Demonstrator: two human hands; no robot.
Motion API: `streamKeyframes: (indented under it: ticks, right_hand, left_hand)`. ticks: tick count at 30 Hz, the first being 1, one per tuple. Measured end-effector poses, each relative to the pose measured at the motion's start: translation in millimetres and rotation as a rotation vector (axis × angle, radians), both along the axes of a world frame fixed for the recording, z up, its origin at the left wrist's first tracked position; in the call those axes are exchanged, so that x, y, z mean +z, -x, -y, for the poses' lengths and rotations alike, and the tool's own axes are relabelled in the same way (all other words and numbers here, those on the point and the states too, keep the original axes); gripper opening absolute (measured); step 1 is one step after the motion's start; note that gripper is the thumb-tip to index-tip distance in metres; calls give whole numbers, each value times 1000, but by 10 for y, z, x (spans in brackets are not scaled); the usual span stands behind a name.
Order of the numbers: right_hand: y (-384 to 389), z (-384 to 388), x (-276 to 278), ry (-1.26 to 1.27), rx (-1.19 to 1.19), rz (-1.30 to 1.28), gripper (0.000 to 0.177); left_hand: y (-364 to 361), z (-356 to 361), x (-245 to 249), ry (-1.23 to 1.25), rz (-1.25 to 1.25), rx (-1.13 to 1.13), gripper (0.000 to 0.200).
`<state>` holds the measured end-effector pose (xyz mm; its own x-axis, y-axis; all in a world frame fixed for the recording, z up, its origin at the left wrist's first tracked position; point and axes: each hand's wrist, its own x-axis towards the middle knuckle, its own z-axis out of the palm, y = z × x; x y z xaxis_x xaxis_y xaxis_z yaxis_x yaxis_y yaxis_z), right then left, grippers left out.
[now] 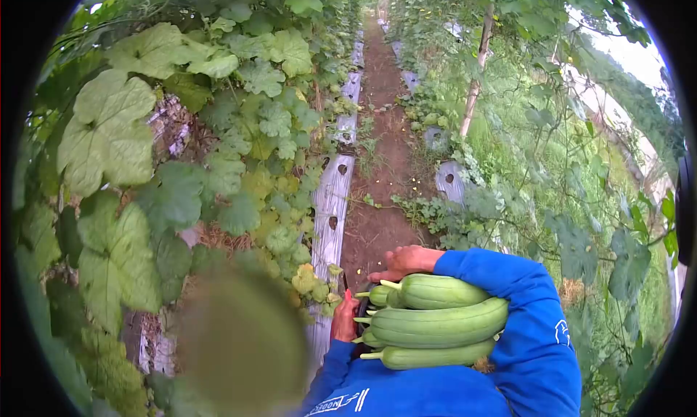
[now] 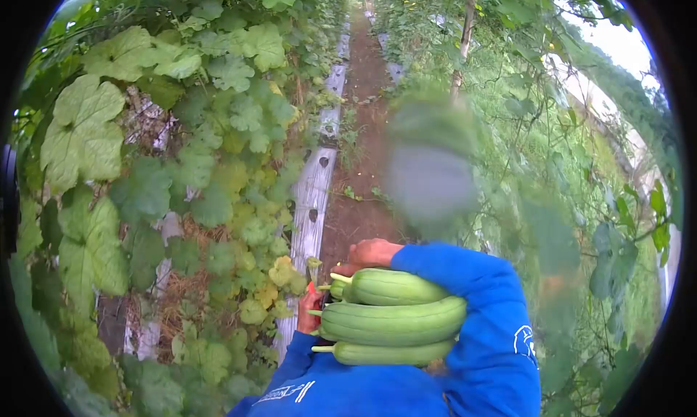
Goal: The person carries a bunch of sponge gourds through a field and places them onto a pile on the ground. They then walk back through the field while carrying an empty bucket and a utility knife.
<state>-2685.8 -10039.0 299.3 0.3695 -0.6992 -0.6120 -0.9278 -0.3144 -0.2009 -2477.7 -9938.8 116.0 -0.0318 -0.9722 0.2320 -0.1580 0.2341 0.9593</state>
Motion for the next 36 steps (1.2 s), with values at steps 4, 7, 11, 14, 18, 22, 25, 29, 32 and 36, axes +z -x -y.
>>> streamKeyframes:
  ticks: [4, 7, 11, 14, 18, 22, 25, 29, 32, 36]
  right_hand:
    - [331, 1021, -300, 65, -29, 14, 93]
    - [510, 1889, -340, -30, 82, 70, 90]
    - [639, 2886, 64, 58, -210, -47, 97]
    - [874, 3557, 120, 87, -279, -59, 100]
    - [1140, 4403, 322, 94, -325, -115, 98]
    - [1490, 5315, 170, 57, -350, -83, 95]
    - [1957, 6073, -52, 115, -251, 23, 85]
    - [2639, 7240, -343, 82, -253, 28, 82]
    - [2963, 8088, -320, -79, -203, -25, 82]
    - [3303, 9056, -311, -31, -112, 24, 79]
  left_hand:
    - [192, 1156, -289, 20, -17, -65, 7]
    - [410, 2160, -411, -172, -187, -135, 8]
    - [695, 3308, -214, -352, -291, -194, 19]
    - [877, 4131, -96, -367, -399, -267, 23]
    - [1221, 5021, 317, -494, -450, -284, 29]
    - [1525, 5983, -450, -299, -268, -253, 26]
    - [1940, 6726, -409, -464, -460, -309, 20]
    - [2442, 7861, -557, -610, -671, -453, 29]
    - [2682, 8604, -823, -697, -754, -354, 29]
    - [3294, 9256, 423, -939, -926, -293, 26]
